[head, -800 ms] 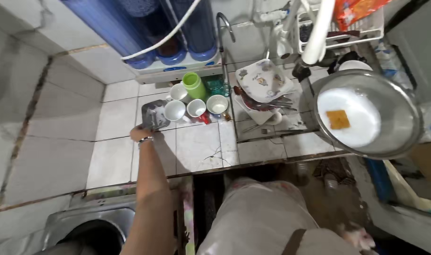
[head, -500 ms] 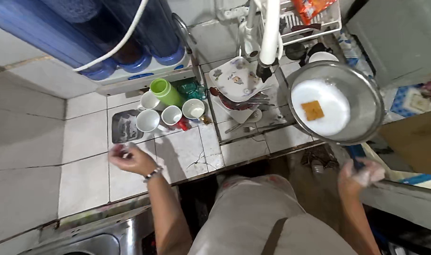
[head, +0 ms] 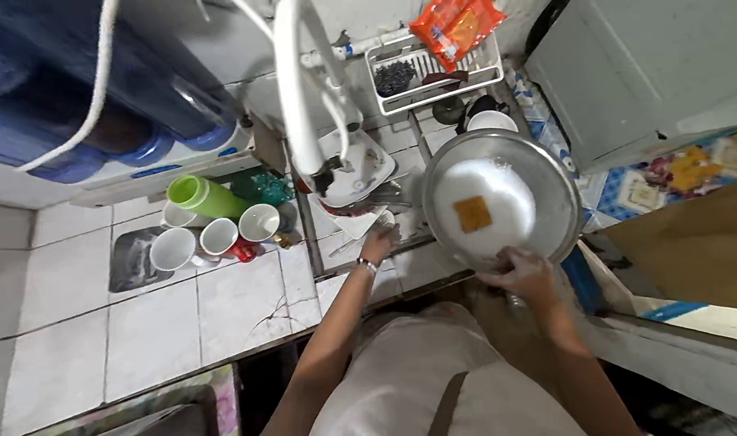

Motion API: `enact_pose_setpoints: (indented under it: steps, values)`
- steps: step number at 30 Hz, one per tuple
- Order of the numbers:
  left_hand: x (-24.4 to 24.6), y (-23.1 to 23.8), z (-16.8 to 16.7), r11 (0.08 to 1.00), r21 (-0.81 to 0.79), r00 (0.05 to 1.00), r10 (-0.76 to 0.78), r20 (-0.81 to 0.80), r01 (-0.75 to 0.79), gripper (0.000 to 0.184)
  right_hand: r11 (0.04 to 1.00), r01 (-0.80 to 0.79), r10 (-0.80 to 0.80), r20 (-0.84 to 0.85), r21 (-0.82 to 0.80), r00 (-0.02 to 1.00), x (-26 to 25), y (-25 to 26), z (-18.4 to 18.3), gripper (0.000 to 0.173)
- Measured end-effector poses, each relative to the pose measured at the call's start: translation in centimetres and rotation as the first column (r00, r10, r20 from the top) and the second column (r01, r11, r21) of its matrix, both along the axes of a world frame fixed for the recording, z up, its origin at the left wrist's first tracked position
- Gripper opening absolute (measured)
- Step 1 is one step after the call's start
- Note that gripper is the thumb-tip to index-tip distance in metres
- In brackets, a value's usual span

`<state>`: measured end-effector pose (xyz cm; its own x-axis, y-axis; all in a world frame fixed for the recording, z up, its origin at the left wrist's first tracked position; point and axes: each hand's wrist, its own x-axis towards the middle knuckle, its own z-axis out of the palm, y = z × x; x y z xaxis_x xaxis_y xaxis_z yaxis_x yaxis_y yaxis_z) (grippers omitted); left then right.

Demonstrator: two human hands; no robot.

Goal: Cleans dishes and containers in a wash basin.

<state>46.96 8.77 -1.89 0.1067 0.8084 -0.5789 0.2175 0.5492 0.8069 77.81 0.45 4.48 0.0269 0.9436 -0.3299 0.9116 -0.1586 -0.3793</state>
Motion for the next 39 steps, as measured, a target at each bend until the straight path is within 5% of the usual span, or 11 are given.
enact_pose_setpoints:
  steps: [2, 6, 9, 15, 20, 25, 30, 35, 39]
  values:
    - [3.3, 2.5, -1.7, 0.988, -0.062, 0.989, 0.145, 0.027, -0.143, 0.031, 0.998, 0.028, -0.03, -0.029, -0.062, 0.999, 1.0, 0.1, 0.6, 0.075]
    - [7.4, 5.6, -2.2, 0.986, -0.084, 0.954, 0.117, -0.276, -0.145, 0.033, 1.0, 0.005, -0.006, -0.036, -0.011, 0.999, 3.9, 0.1, 0.2, 0.078]
    - [8.1, 6.0, -3.2, 0.978, -0.089, 0.923, 0.146, -0.356, -0.19, 0.032, 0.999, -0.019, 0.02, -0.027, 0.037, 0.999, 6.2, 0.4, 0.1, 0.08]
    - [6.3, -0.6, 0.7, 0.93, -0.041, 0.926, 0.357, -0.122, -0.364, 0.029, 0.893, -0.092, 0.066, -0.075, -0.44, 0.995, 8.9, 4.0, 3.7, 0.087]
    - [4.5, -8.0, 4.2, 0.865, 0.353, 0.885, 0.433, -0.171, -0.355, 0.018, 0.795, -0.217, 0.228, -0.052, -0.566, 0.972, 6.9, 5.6, 5.3, 0.089]
    - [3.8, -9.9, 6.1, 0.68, 0.642, 0.799, 0.577, -0.17, -0.355, 0.014, 0.873, -0.403, 0.366, -0.176, -0.274, 0.914, 4.4, 6.3, 5.0, 0.073]
    - [5.8, -8.9, 10.2, 0.617, 0.434, 0.732, 0.659, 0.171, -0.656, 0.02, 0.848, -0.518, 0.527, -0.294, 0.116, 0.797, 2.2, 8.5, 5.1, 0.059]
    - [5.7, -9.0, 11.2, 0.668, 0.326, 0.743, 0.611, 0.272, -0.669, 0.03, 0.765, -0.477, 0.623, -0.309, 0.433, 0.719, -3.1, 10.0, 6.4, 0.045]
    - [5.5, -9.3, 11.3, 0.674, 0.282, 0.73, 0.612, 0.303, -0.683, 0.041, 0.829, -0.429, 0.556, -0.437, 0.359, 0.707, -7.8, 13.7, 8.4, 0.045]
